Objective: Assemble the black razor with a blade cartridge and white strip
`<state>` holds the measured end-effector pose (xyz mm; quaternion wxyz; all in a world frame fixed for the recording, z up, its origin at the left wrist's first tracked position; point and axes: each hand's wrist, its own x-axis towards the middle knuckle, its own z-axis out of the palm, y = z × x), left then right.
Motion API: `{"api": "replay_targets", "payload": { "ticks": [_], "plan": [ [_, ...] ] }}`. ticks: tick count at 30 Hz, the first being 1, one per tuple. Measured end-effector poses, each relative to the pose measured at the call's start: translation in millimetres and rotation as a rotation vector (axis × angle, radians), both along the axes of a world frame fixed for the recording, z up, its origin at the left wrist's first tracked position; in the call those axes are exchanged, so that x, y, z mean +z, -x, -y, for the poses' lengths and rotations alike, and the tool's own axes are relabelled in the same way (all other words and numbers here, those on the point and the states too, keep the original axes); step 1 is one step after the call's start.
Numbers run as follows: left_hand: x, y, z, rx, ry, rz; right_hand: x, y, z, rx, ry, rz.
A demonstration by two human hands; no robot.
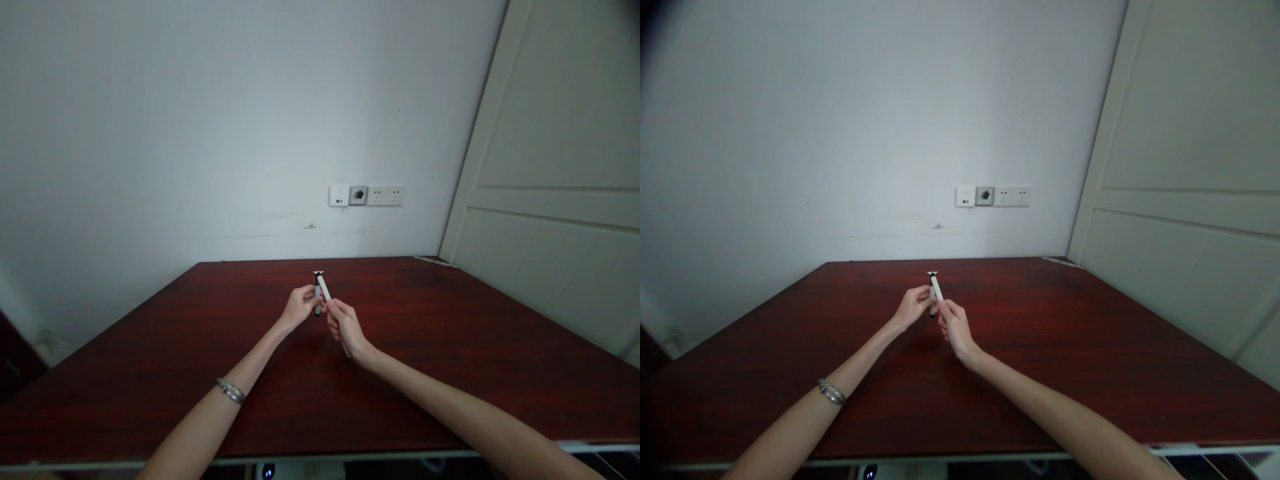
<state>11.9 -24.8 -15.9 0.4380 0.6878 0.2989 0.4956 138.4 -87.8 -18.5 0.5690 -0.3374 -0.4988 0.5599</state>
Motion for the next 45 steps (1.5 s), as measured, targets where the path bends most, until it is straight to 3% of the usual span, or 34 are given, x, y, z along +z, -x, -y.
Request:
{"api": "replay_targets", "payload": {
  "ticks": [6,13,17,24,31,37,42,45],
  "plan": [
    [0.1,0.3,-0.6,-0.03,-0.004,-0.003,7.9,2.6,-5.4,-0.06,-0.095,-0.01],
    [2.5,5.6,-4.5,0.045,-0.041,-0.007,-3.7,6.0,-0.8,-0.033,-0.079,0.056],
    [5.1,5.0,-2.5,-0.003,-0.015,-0.004,4.8,5.1,-5.2,-0.044,-0.142,0.006],
    [3.8,6.1,-4.2,0.015,-0.039,-0.015,1.8,12.4,-2.8,0.019,-0.044,-0.03],
    [6.4,6.6,-3.1,0.003,-0.03,-0.001,15.3,12.6,-7.4,-0.008,-0.109,-0.108],
    [6.9,5.5,-1.1,0.028,-0.035,-0.012,6.8,15.1,-7.4,0.025,-0.063,-0.084],
    [6.1,6.9,-0.9,0.025,-0.041,-0.016,16.9,16.7,-14.0,0.006,-0.129,-0.118],
    [4.6,7.0,-2.0,0.024,-0.059,-0.018,13.8,17.4,-18.6,-0.005,-0.105,-0.13]
  ]
}}
